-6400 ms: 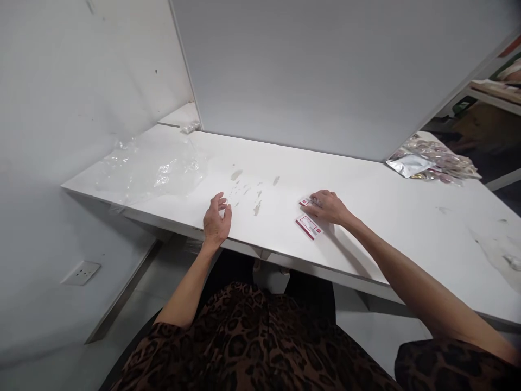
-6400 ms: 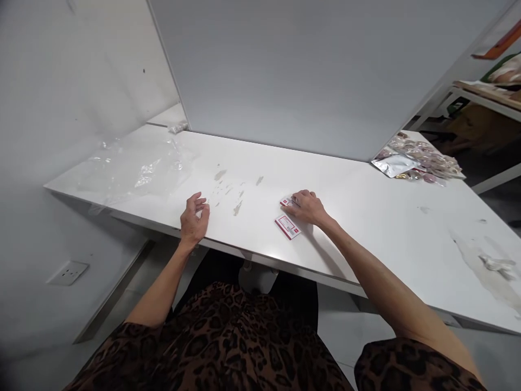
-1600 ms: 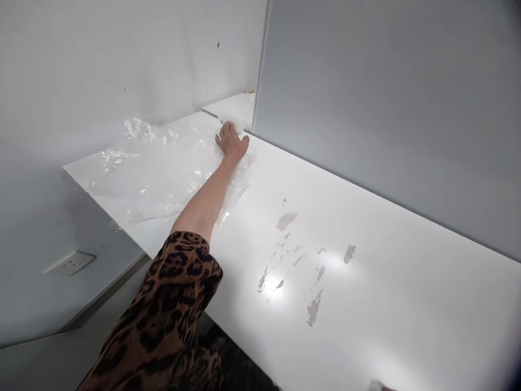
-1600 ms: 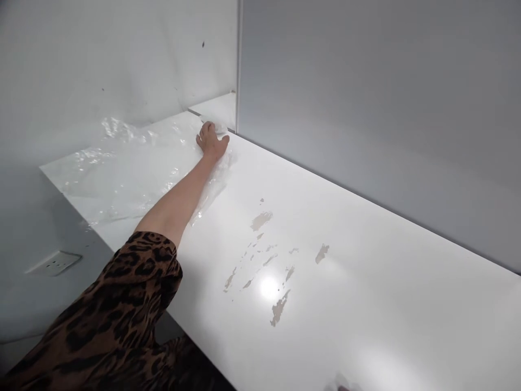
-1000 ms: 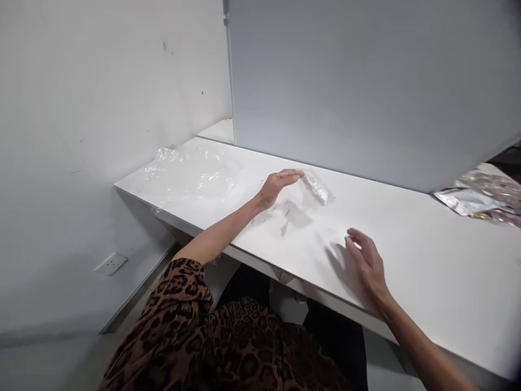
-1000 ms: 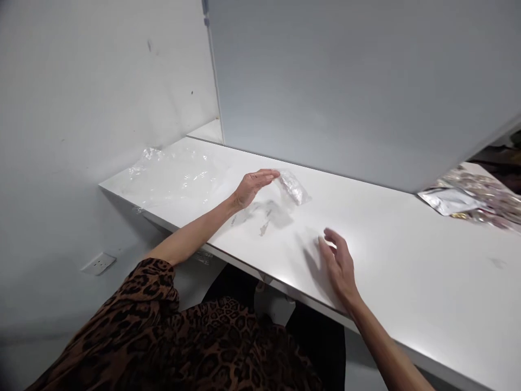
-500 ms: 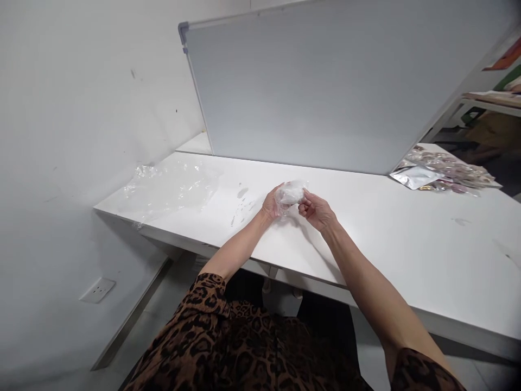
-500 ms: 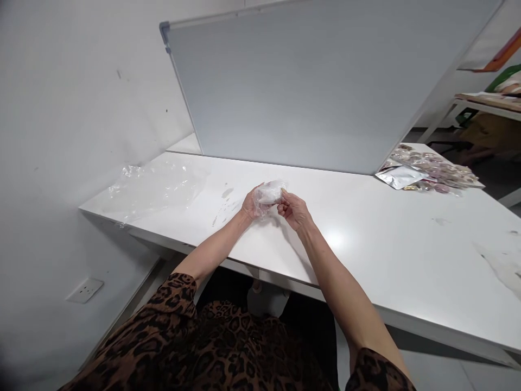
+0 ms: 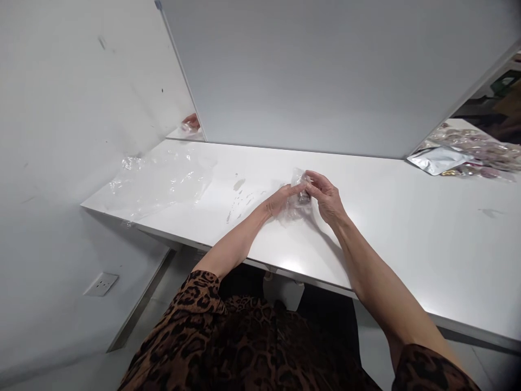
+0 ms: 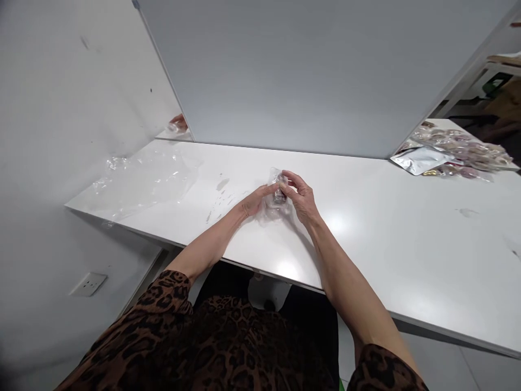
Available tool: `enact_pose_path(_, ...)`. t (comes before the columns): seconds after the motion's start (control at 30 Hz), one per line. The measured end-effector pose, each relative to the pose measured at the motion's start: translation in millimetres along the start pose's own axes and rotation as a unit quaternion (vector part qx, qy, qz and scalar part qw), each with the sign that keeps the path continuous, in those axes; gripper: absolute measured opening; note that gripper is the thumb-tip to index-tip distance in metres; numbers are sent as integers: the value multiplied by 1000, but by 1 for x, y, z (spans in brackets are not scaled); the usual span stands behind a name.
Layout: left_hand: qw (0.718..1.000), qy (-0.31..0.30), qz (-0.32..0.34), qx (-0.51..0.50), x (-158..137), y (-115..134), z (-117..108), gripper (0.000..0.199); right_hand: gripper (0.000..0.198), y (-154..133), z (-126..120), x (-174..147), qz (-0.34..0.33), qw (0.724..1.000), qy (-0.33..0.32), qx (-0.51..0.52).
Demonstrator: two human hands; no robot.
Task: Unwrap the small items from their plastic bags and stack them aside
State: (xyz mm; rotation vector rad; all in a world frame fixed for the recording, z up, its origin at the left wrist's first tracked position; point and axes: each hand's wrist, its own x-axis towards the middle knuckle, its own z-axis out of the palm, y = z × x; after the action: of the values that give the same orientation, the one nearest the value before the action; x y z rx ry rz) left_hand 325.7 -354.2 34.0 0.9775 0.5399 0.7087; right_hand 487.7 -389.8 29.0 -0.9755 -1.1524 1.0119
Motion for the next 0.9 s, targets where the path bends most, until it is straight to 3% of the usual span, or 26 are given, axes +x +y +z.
enact_pose_path(0.2,994,70,70,-49,-1,-2,6,39,58,5,-3,4,99,992,37,71)
enact_pose_path(0.37,983,109,124,-86,2,-2,3,32,48,-2,3,0,183,971,-76,133)
enact_pose_path(0.5,983,119,101,-96,5,1,-2,18,41,-4,3,-1,225,958,-51,172)
enact_pose_path(0.6,985,104,56,-127,6,3,-2,28,42,-6,1,-1,195,966,-45,163)
enact_pose_path(0.77,980,58,10,-190,6,6,1,59,42,-21,-5,-1,87,989,-3,122)
enact_pose_path(0.9,976,53,-2,-212,4,6,1,49,36,-34,-15,-1,47,993,23,106)
